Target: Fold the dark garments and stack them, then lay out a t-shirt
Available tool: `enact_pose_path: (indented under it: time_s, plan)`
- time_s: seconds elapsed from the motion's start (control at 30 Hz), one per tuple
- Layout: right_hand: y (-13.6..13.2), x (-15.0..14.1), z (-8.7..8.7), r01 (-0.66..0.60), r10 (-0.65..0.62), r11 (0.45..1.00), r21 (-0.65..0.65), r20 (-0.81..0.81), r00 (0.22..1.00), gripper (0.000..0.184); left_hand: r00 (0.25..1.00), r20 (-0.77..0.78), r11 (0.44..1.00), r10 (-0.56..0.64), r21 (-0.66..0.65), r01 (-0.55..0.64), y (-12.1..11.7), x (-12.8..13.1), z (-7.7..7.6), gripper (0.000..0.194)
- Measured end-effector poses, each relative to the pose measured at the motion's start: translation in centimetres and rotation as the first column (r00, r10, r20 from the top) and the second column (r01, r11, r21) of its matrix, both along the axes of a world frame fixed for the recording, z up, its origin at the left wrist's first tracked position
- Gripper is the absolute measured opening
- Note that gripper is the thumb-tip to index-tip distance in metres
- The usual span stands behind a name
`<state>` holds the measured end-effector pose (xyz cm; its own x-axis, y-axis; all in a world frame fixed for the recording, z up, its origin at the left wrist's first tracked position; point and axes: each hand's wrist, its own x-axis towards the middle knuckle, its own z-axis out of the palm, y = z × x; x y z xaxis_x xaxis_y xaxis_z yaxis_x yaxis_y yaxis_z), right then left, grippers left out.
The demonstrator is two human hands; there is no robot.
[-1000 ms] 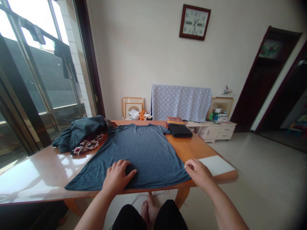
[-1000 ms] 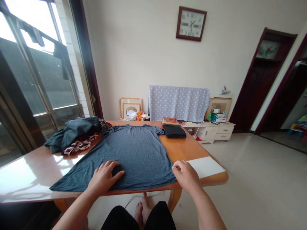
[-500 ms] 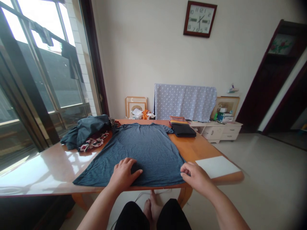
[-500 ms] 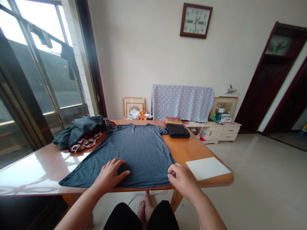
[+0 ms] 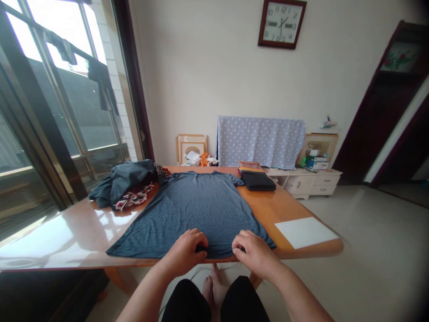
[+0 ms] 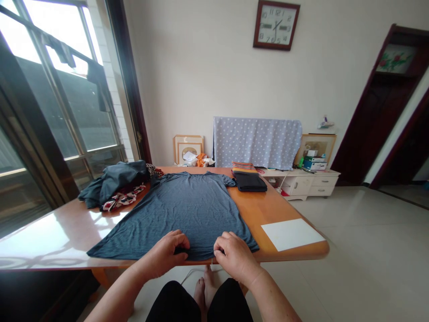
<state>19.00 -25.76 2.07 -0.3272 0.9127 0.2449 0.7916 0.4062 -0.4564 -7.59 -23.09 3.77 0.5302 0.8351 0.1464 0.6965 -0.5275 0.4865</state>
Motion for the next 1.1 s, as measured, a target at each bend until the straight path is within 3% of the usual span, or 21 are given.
enact_pose_path:
  time_s: [0.27,0.53,0.7,0.8,0.9,1.1]
  plan:
    - [0.1,0.2,0.1,-0.022,0.019,0.999,-0.034,-0.099,0.995,0.013,1.000,0.007,0.999,0.012,0.034,-0.013,0.3,0.1,-0.5,0.016]
    - [0.0,0.3,0.2,-0.045,0.040,0.998,-0.049,-0.099,0.994,0.013,1.000,0.015,0.999,-0.006,0.033,0.006,0.7,0.1,-0.9,0.006]
    - [0.6,0.2,0.5,0.018,-0.024,0.999,-0.036,-0.166,0.986,0.015,1.000,0.020,1.000,0.011,-0.017,-0.011,1.1,0.3,-0.8,0.024]
    - [1.0,0.2,0.2,0.089,-0.090,0.996,-0.014,-0.112,0.990,0.014,0.999,0.020,0.998,0.033,-0.046,-0.032,1.4,0.4,-0.8,0.029]
    - [1.2,0.3,-0.3,0.137,-0.137,0.990,-0.026,-0.023,0.990,0.010,0.998,0.017,0.996,0.057,-0.074,-0.055,1.6,0.3,-1.1,0.022]
    - [1.1,0.5,-0.3,0.130,-0.130,0.990,-0.052,0.002,0.992,0.008,0.997,0.041,0.992,0.061,-0.111,-0.056,1.7,0.3,-1.3,0.016]
